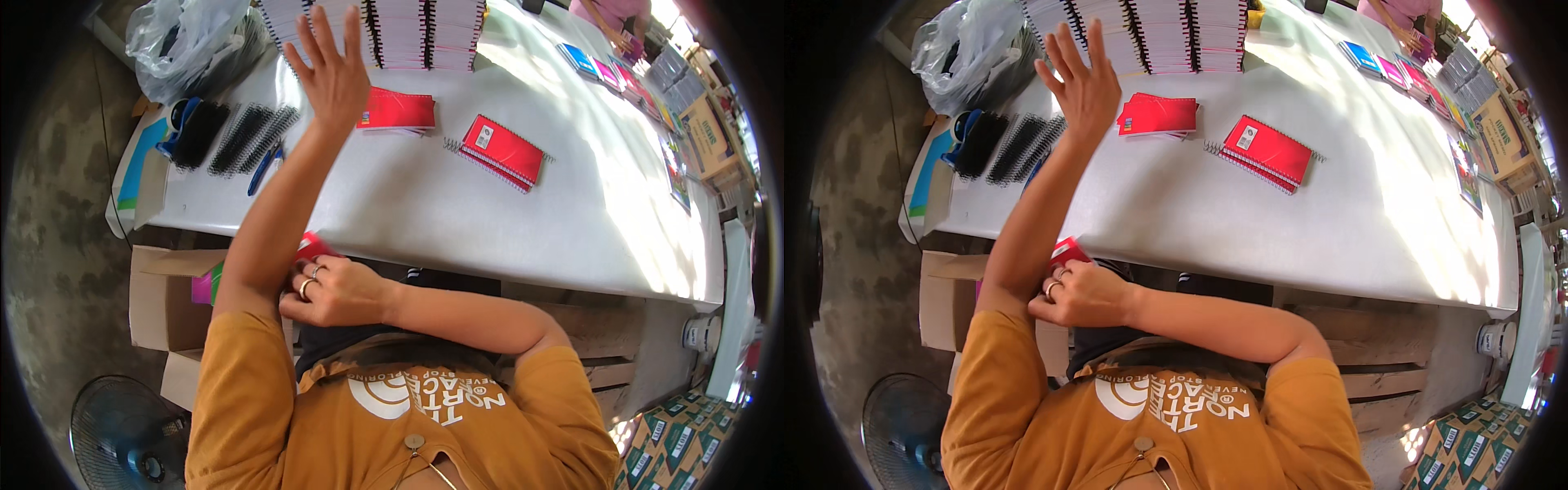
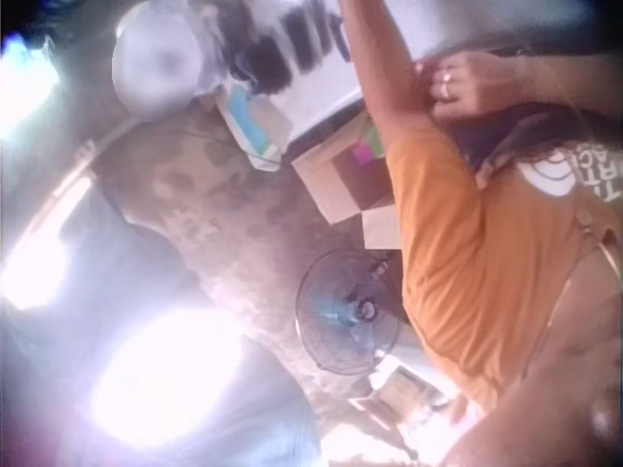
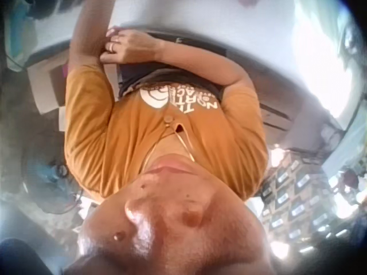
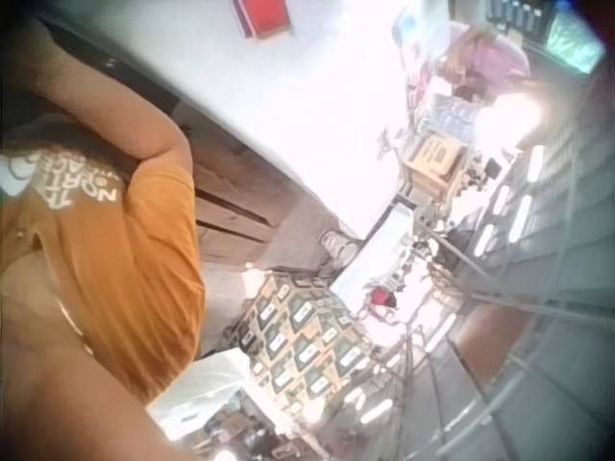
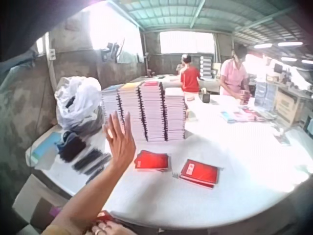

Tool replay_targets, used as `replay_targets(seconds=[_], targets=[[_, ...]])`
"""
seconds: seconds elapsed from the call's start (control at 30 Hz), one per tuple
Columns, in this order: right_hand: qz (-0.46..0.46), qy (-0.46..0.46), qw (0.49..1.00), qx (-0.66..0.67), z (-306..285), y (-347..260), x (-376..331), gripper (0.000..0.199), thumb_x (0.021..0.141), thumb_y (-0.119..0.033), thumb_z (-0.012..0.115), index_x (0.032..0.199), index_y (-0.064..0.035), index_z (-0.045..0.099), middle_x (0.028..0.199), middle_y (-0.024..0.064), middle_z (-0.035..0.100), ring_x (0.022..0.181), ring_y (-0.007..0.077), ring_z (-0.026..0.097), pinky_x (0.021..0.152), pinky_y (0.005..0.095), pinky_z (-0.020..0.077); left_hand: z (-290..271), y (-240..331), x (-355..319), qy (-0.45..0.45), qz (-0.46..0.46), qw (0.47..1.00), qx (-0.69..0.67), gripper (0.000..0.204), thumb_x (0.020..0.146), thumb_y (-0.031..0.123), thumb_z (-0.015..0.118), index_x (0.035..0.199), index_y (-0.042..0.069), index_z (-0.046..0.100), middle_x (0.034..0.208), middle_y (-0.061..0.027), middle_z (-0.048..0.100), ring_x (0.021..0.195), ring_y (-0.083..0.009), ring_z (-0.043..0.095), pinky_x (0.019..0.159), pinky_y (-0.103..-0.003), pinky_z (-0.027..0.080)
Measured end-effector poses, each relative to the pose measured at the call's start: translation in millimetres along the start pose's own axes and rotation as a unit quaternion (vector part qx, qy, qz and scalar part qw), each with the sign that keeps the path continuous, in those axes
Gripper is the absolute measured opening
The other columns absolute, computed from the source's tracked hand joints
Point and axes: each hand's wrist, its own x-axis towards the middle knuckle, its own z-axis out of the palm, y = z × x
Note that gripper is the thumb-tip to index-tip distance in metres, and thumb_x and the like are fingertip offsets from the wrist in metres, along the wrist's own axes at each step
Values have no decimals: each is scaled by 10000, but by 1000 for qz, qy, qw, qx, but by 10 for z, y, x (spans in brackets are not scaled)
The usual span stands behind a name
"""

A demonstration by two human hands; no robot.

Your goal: The person manually winds wire spiral bindings through the pre-punched holes of several red notebooks one at a time and uses a crimping tool to trim and secure the ends of the wires.

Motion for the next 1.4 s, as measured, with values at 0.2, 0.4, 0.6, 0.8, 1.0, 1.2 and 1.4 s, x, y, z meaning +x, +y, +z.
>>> replay_targets(seconds=[0.2,0.4,0.6,0.8,1.0,1.2,1.4], targets=[[251,105,958,86,-194,607,-304,121,723,-119,608,815,-91,534,747,84,576,723,254,606,639,350,496,-483,-136,-10,-40,2,995,-96,568,818,172,591,1356,163,410,1357,-145,393,1301,-313,317,1028,-512,213],[31,58,996,52,38,323,-50,145,711,-138,620,819,-75,547,751,77,574,674,236,591,644,343,490,-278,41,-296,-61,93,992,52,493,808,218,618,1283,236,489,1365,-58,388,1273,-252,338,1025,-435,230],[472,176,789,350,-80,773,-564,158,792,18,659,866,-35,530,833,47,613,735,120,586,712,283,494,-892,-128,-342,-321,-102,846,-412,406,879,363,568,597,73,599,554,-64,567,540,-275,565,564,-380,422],[420,158,806,386,-60,802,-616,190,833,80,564,971,-49,579,928,74,658,849,139,624,795,272,501,-928,-55,-760,-172,82,918,-349,336,805,360,658,626,107,527,607,6,529,620,-207,533,626,-331,400],[377,110,852,346,-91,742,-640,365,794,75,567,1136,-51,596,1034,127,663,862,197,646,791,304,503,-914,-91,-735,39,49,954,-293,894,781,739,400,1229,-35,395,1313,-236,320,1230,-405,294,1018,-533,192],[372,91,862,331,-144,782,-680,445,739,26,610,1176,-47,577,1045,167,643,901,302,641,797,326,496,-1257,-245,-1809,-140,312,890,-302,1078,747,796,317,1372,-80,253,1416,-342,219,1341,-524,113,1052,-621,-16],[450,-2,817,362,-116,765,-727,379,766,11,600,1142,-38,590,1008,194,642,836,318,643,744,319,509,-1176,-48,-1522,-232,192,884,-357,1045,815,715,336,1326,-187,210,1374,-398,237,1290,-570,203,1028,-660,79]])
